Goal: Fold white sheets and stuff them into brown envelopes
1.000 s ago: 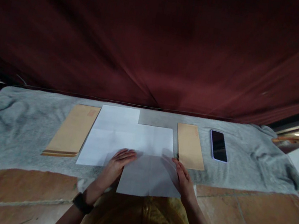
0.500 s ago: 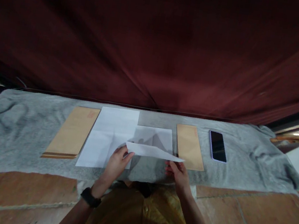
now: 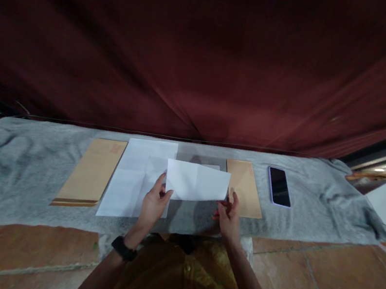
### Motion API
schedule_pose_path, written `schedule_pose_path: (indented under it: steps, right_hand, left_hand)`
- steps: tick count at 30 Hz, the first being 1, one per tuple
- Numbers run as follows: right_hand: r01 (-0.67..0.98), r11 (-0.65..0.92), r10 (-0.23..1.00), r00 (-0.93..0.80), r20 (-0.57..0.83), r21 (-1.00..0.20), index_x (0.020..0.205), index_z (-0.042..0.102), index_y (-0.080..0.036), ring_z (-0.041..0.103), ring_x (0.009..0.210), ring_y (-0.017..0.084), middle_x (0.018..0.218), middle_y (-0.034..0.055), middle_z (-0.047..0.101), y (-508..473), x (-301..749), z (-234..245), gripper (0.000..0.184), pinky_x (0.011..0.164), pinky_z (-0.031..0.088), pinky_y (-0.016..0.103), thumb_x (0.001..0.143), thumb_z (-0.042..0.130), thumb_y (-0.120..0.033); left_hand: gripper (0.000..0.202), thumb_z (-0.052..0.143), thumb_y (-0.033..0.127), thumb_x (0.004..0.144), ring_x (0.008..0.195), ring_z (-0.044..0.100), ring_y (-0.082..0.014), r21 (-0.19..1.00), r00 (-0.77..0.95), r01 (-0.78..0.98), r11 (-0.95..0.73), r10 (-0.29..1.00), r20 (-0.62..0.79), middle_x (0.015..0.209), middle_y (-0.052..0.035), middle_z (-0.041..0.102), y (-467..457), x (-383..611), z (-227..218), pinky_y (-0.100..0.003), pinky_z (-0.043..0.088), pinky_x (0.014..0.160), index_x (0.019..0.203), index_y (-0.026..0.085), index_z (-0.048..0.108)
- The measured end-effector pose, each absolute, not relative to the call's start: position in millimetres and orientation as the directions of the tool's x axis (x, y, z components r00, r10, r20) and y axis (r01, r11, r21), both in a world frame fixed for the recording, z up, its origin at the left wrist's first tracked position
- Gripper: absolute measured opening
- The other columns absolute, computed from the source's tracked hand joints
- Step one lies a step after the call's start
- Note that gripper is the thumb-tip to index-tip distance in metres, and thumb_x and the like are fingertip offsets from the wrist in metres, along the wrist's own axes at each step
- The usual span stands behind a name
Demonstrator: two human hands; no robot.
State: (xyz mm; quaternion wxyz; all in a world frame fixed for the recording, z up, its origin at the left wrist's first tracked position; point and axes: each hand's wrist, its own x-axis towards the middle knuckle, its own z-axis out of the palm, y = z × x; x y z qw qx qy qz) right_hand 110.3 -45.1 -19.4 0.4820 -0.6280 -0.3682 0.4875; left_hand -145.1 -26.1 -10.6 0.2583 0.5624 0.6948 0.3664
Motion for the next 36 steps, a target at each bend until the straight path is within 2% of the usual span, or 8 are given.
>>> schedule_pose_path:
  steps: [3,6,9,12,19,24,32,36]
  right_hand:
    - [0.224,-0.090,0.961,0.277,-0.025,-0.970,0.160,0.012,-0.026,0.056,0.066,0.013,0.112,0.0068,0.061,-56,107,-16,0.082,0.062,0.053,0.029,0.091,0.056,-0.036]
    - [0.479,0.135,0.963,0.142,0.228,-0.867,0.156,0.031,-0.022,0.063,0.089,0.022,0.115,0.0119,0.062,-62,103,-14,0.063,0.083,0.056,0.039,0.095,0.049,-0.028]
    - [0.630,0.322,0.935,-0.095,0.342,-0.706,0.145,0.050,-0.026,0.057,0.122,0.028,0.131,0.0132,0.059,-59,100,-17,0.048,0.104,0.048,0.049,0.098,0.041,-0.021]
    - [0.690,0.385,0.914,-0.195,0.356,-0.613,0.141,0.055,-0.026,0.049,0.134,0.028,0.142,0.0117,0.054,-51,99,-27,0.047,0.111,0.044,0.051,0.098,0.039,-0.015]
    - [0.739,0.364,0.925,-0.216,0.313,-0.566,0.141,0.056,-0.023,0.045,0.139,0.028,0.149,0.0111,0.051,-44,103,-50,0.048,0.114,0.043,0.051,0.096,0.043,-0.014]
    - [0.776,0.379,0.919,-0.250,0.306,-0.504,0.143,0.054,-0.020,0.044,0.141,0.028,0.150,0.0115,0.051,-46,101,-49,0.047,0.115,0.042,0.050,0.098,0.043,-0.017]
    - [0.837,0.462,0.882,-0.401,0.248,-0.292,0.145,0.052,-0.017,0.040,0.144,0.027,0.155,0.0106,0.046,-49,91,-30,0.044,0.119,0.034,0.048,0.103,0.044,-0.027]
    - [0.848,0.464,0.882,-0.414,0.225,-0.256,0.146,0.052,-0.019,0.040,0.144,0.028,0.155,0.0101,0.046,-48,87,-27,0.045,0.120,0.030,0.049,0.103,0.045,-0.032]
  left_hand:
    - [0.066,0.060,0.035,0.087,0.065,0.060,-0.0157,0.783,-0.254,0.612,0.107,0.965,0.066,0.072,0.0043,0.061,-25,-142,-11,-0.029,0.049,0.067,0.149,0.021,0.043]
    - [0.066,0.060,0.033,0.086,0.066,0.061,-0.0163,0.768,-0.253,0.632,0.105,0.965,0.076,0.072,0.0040,0.061,-25,-140,-12,-0.029,0.049,0.068,0.149,0.021,0.043]
    - [0.067,0.061,0.032,0.086,0.066,0.061,-0.0166,0.764,-0.253,0.637,0.104,0.964,0.079,0.073,0.0040,0.061,-26,-140,-12,-0.029,0.050,0.068,0.149,0.022,0.043]
    - [0.066,0.061,0.034,0.086,0.067,0.062,-0.0169,0.765,-0.260,0.634,0.112,0.963,0.075,0.076,0.0028,0.064,-26,-141,-13,-0.030,0.051,0.069,0.149,0.021,0.044]
    - [0.047,0.063,0.033,0.087,0.073,0.064,-0.0200,0.736,-0.241,0.666,0.118,0.969,0.062,0.082,-0.0029,0.068,-25,-143,-18,-0.034,0.053,0.071,0.131,0.017,0.060]
    - [0.048,0.064,0.030,0.087,0.075,0.065,-0.0203,0.701,-0.252,0.705,0.104,0.961,0.110,0.083,-0.0026,0.067,-23,-142,-21,-0.034,0.053,0.073,0.133,0.018,0.058]
    - [0.051,0.059,0.026,0.091,0.093,0.066,-0.0254,0.515,-0.227,0.844,0.149,0.970,0.091,0.094,-0.0077,0.068,-23,-132,-12,-0.038,0.055,0.083,0.141,0.016,0.051]
    - [0.045,0.056,0.022,0.093,0.106,0.062,-0.0301,0.391,-0.136,0.920,0.025,0.957,0.257,0.115,-0.0150,0.065,-24,-130,-10,-0.046,0.054,0.091,0.137,0.016,0.054]
